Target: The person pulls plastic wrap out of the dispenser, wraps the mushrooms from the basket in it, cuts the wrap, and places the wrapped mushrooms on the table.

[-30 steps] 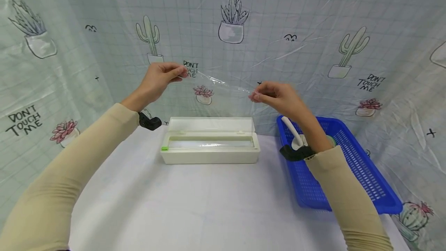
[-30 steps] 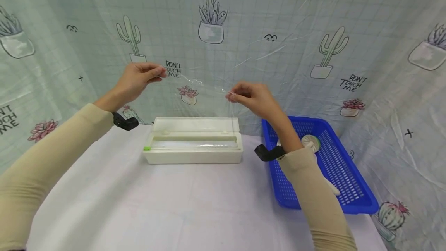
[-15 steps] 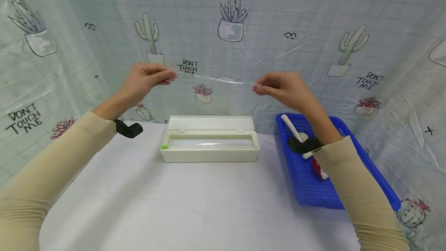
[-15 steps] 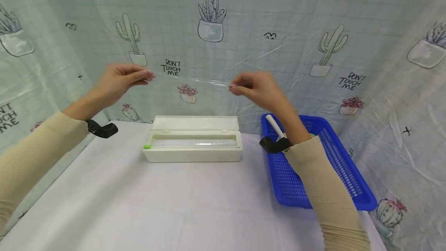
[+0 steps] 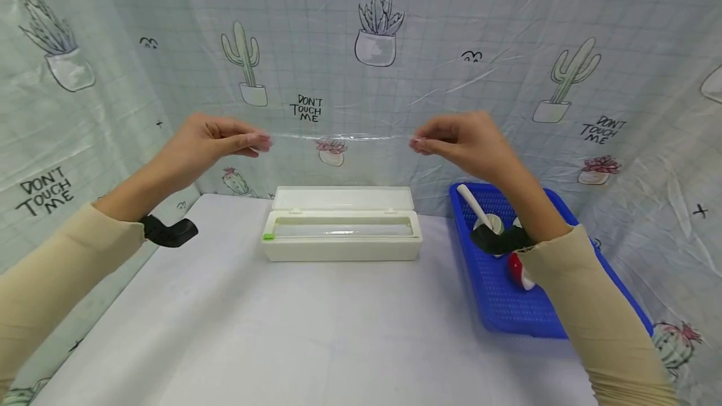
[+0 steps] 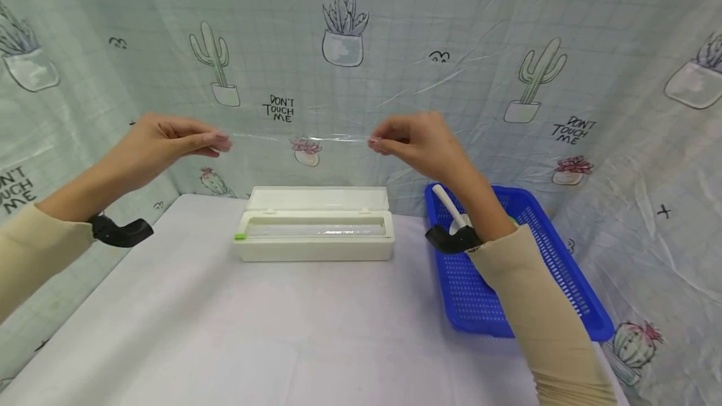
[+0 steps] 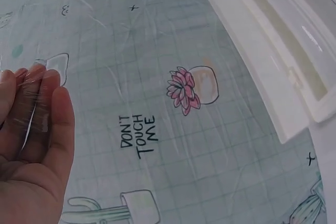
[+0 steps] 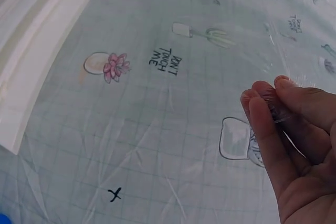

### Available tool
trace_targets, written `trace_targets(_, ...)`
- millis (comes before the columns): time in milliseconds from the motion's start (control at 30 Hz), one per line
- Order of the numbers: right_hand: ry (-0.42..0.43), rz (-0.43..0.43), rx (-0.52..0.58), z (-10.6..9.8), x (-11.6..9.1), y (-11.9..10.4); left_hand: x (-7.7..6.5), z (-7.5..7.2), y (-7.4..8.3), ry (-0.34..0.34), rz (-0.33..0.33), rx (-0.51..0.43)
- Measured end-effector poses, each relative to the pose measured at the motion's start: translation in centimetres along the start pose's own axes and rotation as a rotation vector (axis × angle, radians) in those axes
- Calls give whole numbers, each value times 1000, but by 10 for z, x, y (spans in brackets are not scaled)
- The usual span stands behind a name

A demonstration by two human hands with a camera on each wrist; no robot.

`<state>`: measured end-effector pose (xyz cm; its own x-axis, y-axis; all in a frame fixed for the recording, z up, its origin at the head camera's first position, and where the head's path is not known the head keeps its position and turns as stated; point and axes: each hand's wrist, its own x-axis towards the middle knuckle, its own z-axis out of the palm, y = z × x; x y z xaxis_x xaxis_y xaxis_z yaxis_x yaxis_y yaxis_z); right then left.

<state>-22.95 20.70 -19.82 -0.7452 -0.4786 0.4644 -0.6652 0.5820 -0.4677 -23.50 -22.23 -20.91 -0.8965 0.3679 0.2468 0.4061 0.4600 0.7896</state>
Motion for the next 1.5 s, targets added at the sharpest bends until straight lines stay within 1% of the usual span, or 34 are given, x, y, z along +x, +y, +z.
trace_targets(100, -10, -14, -2, -2, -4, -5, -9, 0, 4, -6, 14, 32)
trace_targets(200, -30, -27, -8, -4, -9, -11, -20, 2, 8, -17, 25, 73)
trace_targets(267, -47, -14, -22, -6, -15, -15, -28, 4, 11, -31, 35, 103)
trace_targets(400, -75, 10, -50, -10, -29, -22, -48, 9, 17, -58, 45, 187)
trace_targets(467, -82, -2, -62, -11, -37, -26, -57, 12, 19, -77, 79, 236)
trace_targets(500, -82, -17, -72, -11, -42, -27, -62, 14, 19, -86, 106, 260)
trace_targets(567, -82, -49, -74, -10, -51, -29, -71, 18, 18, -107, 190, 279)
trace_targets(667, -93, -107, -28, -5, -67, -31, -84, 27, 11, -170, 362, 251)
trace_targets(733, -113, -134, 30, 1, -81, -31, -94, 35, 4, -223, 484, 197)
trace_targets(800, -144, -184, 94, 10, -96, -31, -106, 46, -5, -274, 561, 149)
trace_targets(867, -190, -232, 156, 22, -115, -29, -121, 60, -15, -307, 604, 110)
trace_targets(933, -256, -245, 209, 36, -137, -26, -137, 76, -27, -331, 616, 92)
trace_targets(967, -291, -244, 232, 45, -148, -24, -145, 86, -34, -338, 614, 97)
trace_targets(1033, -356, -219, 248, 64, -170, -20, -160, 106, -52, -344, 664, 115)
trace_targets(1067, -382, -215, 242, 74, -181, -17, -167, 117, -62, -344, 693, 128)
trace_targets(1133, -424, -198, 220, 96, -199, -10, -178, 136, -81, -329, 733, 182)
trace_targets(1200, -440, -221, 169, 120, -214, -3, -185, 152, -100, -290, 774, 246)
trace_targets(1267, -438, -258, 96, 143, -225, 6, -190, 164, -116, -259, 785, 321)
trace_targets(1333, -424, -300, 11, 162, -232, 13, -192, 173, -128, -242, 762, 375)
trace_targets(1367, -401, -327, -37, 170, -234, 17, -192, 176, -132, -240, 751, 396)
trace_targets(1433, -372, -367, -113, 182, -237, 22, -192, 179, -137, -257, 703, 427)
trace_targets(1500, -347, -410, -163, 188, -238, 25, -190, 178, -137, -286, 606, 421)
